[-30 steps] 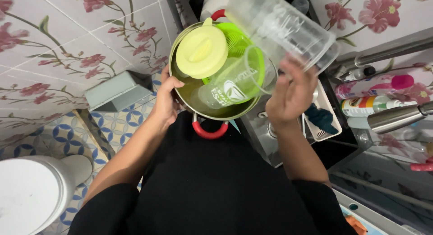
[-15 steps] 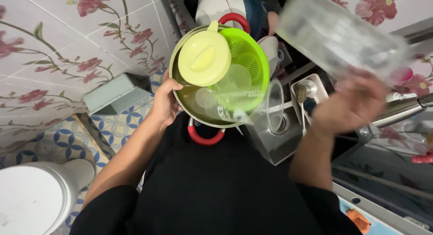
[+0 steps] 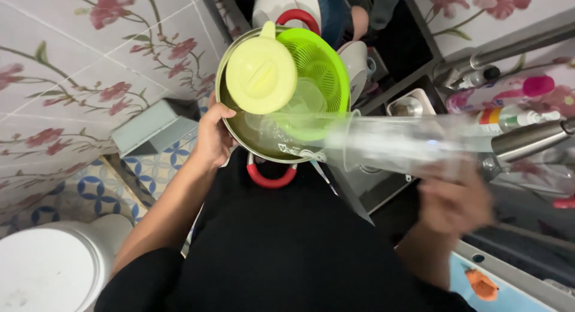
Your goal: Collecting various plastic containers, lids, and a colander and stacking them into a large stainless steel pot.
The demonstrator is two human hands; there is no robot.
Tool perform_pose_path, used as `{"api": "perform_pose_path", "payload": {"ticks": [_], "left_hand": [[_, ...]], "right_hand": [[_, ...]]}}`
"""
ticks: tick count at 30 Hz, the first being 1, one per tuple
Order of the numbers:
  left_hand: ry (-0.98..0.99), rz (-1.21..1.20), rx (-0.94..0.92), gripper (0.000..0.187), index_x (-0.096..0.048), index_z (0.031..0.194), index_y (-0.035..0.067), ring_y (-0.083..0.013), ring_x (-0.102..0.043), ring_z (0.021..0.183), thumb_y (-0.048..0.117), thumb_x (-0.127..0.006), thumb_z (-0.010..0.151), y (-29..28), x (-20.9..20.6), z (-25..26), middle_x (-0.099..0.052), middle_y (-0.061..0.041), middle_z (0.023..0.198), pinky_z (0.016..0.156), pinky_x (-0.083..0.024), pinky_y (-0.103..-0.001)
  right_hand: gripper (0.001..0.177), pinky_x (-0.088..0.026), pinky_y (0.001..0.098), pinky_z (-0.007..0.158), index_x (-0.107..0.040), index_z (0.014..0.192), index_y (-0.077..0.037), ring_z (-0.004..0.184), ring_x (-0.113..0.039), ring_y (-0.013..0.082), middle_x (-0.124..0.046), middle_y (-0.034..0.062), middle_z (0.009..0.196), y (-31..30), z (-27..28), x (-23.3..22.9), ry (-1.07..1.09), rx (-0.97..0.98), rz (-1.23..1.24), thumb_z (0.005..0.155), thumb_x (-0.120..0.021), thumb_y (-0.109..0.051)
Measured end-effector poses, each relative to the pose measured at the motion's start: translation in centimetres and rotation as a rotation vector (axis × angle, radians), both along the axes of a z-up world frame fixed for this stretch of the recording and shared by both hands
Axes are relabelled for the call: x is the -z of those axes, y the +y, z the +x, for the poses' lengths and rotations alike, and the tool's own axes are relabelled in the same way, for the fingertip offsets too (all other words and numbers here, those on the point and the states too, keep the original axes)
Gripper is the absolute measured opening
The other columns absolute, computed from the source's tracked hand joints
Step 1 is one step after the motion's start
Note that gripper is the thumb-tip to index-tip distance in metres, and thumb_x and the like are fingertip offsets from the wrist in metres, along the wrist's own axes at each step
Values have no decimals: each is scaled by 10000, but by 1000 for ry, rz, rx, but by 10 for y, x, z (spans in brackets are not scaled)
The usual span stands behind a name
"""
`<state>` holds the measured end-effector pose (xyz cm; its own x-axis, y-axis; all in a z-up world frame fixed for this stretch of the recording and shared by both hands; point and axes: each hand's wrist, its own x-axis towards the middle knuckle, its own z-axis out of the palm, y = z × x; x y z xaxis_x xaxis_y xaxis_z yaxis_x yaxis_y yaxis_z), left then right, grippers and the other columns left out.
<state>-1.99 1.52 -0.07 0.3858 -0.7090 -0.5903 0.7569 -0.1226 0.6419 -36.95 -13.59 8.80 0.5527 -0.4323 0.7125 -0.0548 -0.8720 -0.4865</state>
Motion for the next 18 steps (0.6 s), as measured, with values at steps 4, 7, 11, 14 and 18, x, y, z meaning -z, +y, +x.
{"api": "perform_pose_path", "payload": {"ticks": [4,7,11,14,18], "left_hand": [[-93,123,-3,779,-339,1417,345,-333,-636,836,343,-553,668,-4,26,0,-533,-182,1104,596,-596,-387],[-85,127,-11,797,-341,1424,341,-349,-633,818,356,-564,660,-5,29,1,-527,-181,1092,571,-594,-392],[-40,162,-71,757,-399,1388,327,-357,-600,820,355,-571,651,-5,17,2,-540,-163,1079,602,-569,-441],[-61,153,-103,745,-392,1383,320,-353,-609,841,342,-566,659,-2,17,6,-543,-168,1097,608,-577,-448],[-100,145,-115,741,-373,1383,324,-349,-602,881,342,-569,668,1,31,8,-520,-166,1113,613,-567,-429]], "right_hand": [[171,-458,530,799,-732,896,-111,710,-625,353,-715,149,880,8,57,32,136,-179,-66,800,-599,-156],[716,-458,628,853,-520,1231,-36,665,-577,364,-648,240,880,20,99,60,29,-226,-154,655,-853,-300],[972,-516,442,772,-212,1462,-2,855,-526,273,-432,158,1209,29,111,59,101,-81,-2,749,-843,-193],[858,-547,371,732,-196,1446,64,918,-566,315,-441,236,1146,25,106,89,141,-94,208,822,-770,-68],[680,-502,381,862,-493,1335,117,1040,-476,376,-542,161,1016,4,95,84,149,-90,3,771,-806,-97]]}}
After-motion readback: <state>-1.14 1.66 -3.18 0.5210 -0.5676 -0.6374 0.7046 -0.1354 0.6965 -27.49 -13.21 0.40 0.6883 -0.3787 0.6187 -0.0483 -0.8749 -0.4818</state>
